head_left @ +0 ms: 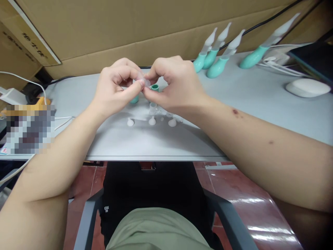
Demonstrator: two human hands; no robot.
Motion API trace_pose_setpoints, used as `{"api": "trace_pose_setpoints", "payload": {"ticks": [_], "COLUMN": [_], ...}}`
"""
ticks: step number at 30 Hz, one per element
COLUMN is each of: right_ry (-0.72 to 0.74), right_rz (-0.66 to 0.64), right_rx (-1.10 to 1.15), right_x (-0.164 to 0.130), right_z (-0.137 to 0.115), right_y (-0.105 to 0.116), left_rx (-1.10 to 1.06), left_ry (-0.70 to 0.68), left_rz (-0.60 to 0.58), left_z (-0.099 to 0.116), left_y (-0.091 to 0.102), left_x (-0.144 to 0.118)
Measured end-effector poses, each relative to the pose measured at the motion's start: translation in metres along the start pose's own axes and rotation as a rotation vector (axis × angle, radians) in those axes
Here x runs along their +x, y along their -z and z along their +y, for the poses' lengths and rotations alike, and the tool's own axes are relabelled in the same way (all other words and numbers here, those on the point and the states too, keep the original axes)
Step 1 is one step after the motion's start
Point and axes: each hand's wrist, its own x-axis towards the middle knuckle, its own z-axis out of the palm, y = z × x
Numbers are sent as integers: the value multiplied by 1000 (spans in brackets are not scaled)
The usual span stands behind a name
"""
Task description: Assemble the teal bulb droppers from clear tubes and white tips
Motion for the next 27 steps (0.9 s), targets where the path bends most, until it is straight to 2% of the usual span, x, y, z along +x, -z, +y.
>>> {"api": "trace_pose_setpoints", "payload": {"ticks": [9,13,17,19,22,24,27], "right_ry": [-115,-79,-63,-28,47,30,-55], "right_rz": [-77,-18,-32,-29,46,96,125], "right_rx": [5,56,95,110,126,154,236], "right_x": [1,1,0,0,1,3,5], "right_z": [-10,-7,-10,-10,-1,7,15], "right_y": [3,3,5,5,4,1,-3], "left_rx": [-47,32,110,125,142,154,159], "left_ry": [-6,-20,-24,-48,-52,3,166], "left_rz": [-48,-32,22,48,72,34,-145], "left_z": [5,7,5,2,-4,-10,-22], "left_y": [4,2,-1,1,11,19,28], "left_x": [0,0,-1,0,3,5,4]}}
